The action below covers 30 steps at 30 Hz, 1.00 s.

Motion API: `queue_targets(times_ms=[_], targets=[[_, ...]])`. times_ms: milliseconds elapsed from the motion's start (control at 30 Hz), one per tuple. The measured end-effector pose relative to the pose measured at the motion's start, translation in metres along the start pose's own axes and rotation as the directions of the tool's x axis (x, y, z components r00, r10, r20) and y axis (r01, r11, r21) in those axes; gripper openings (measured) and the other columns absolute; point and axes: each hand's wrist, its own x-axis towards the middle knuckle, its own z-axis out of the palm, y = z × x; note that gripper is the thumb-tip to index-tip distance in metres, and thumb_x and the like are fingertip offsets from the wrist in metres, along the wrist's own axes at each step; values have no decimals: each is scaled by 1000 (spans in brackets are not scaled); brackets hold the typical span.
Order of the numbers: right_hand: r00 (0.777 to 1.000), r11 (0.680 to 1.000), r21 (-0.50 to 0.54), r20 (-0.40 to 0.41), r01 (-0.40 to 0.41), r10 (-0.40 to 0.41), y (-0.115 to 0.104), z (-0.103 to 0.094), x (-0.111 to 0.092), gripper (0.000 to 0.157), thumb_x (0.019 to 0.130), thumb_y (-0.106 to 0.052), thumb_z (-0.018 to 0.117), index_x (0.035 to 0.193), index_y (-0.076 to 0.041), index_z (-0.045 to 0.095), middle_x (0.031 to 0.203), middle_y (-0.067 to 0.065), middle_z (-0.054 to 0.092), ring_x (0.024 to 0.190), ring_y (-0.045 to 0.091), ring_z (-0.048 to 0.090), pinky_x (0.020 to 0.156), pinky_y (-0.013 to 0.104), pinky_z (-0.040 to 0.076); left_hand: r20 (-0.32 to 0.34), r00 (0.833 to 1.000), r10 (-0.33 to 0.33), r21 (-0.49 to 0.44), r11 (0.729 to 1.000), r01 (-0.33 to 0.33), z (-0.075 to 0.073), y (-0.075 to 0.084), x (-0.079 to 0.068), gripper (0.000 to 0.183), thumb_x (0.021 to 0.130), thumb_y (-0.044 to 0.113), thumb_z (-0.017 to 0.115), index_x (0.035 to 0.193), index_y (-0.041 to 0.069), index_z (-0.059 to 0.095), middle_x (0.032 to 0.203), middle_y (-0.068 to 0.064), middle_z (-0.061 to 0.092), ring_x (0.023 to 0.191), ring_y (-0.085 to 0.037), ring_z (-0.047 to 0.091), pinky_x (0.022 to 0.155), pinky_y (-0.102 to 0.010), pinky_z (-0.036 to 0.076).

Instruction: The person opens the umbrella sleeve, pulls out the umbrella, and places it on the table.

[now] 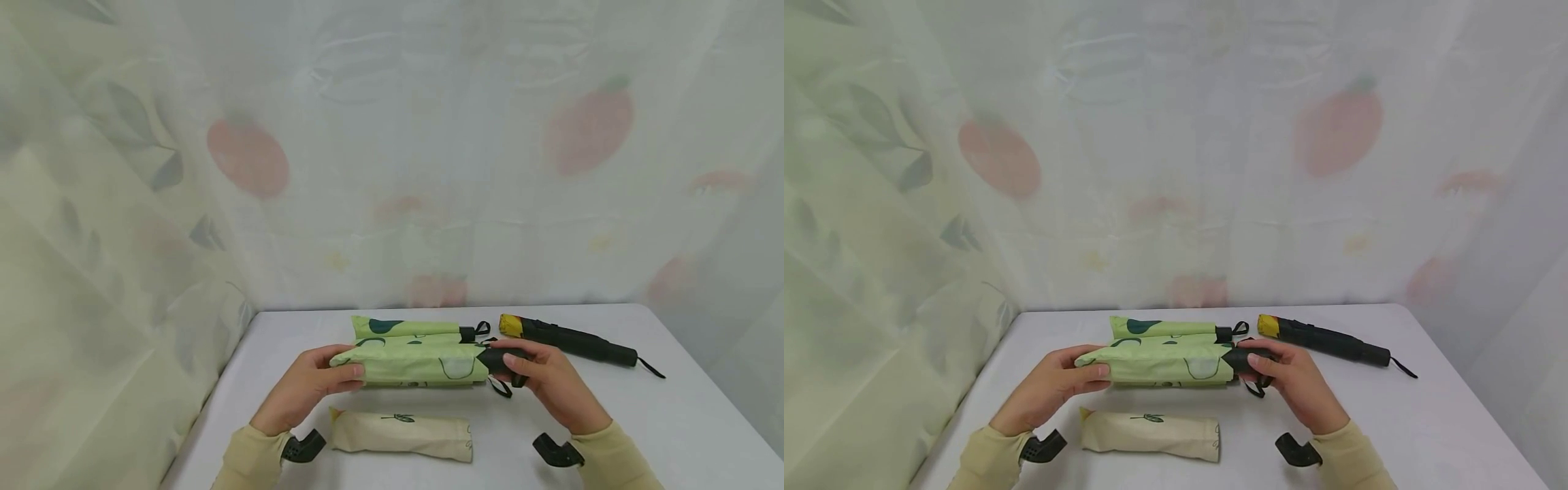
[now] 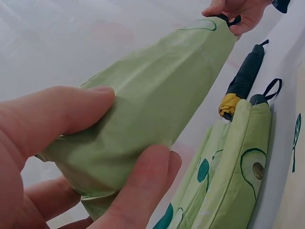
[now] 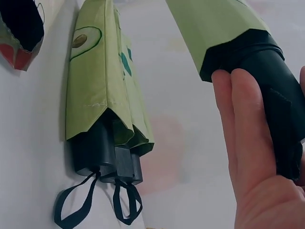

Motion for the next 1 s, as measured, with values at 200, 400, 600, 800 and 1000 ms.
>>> queue_targets(times_ms=[200, 400, 600, 800, 1000], targets=[[1000, 1000, 20, -17, -7, 7, -3, -3, -2, 36, 111, -13, 62, 145, -3, 66, 146, 5, 61, 115, 15, 76, 103, 32, 62, 9, 1000, -3, 2, 1000, 3, -1, -1, 1, 64, 98, 23, 83, 151, -1, 58, 133, -9, 71, 116, -27, 78, 109, -38, 60], [999, 999, 52, -28, -14, 16, -3, -5, 0, 41, 110, -12, 63, 148, 4, 61, 151, 8, 55, 125, 12, 71, 103, 35, 63, -2, 1000, -3, 18, 1000, 3, -5, -2, 0, 66, 103, 29, 76, 156, -1, 51, 144, -15, 66, 119, -38, 77, 112, -41, 58], [999, 999, 41, -37, -13, 14, -2, -7, -1, 40, 111, -13, 62, 148, 2, 62, 155, 17, 51, 124, 12, 72, 102, 35, 63, 3, 1000, 14, 18, 1000, -14, -5, 1, -1, 64, 106, 30, 73, 156, -3, 51, 146, -15, 64, 121, -42, 75, 114, -42, 57], [999, 999, 45, -44, 1, 1, -3, -11, -2, 39, 111, -12, 62, 146, 5, 62, 147, 8, 58, 119, 15, 75, 100, 34, 63, -2, 1000, 24, 22, 999, -24, -7, 1, -2, 60, 106, 28, 73, 153, -4, 54, 139, -11, 68, 120, -39, 76, 112, -42, 58], [998, 999, 47, -56, 5, -2, -3, -15, -3, 40, 111, -12, 61, 147, 5, 62, 147, 3, 54, 121, 14, 73, 101, 33, 63, -8, 999, 33, 8, 999, -33, -10, -1, 0, 53, 104, 25, 75, 148, -2, 61, 136, -9, 70, 117, -25, 77, 107, -41, 61]])
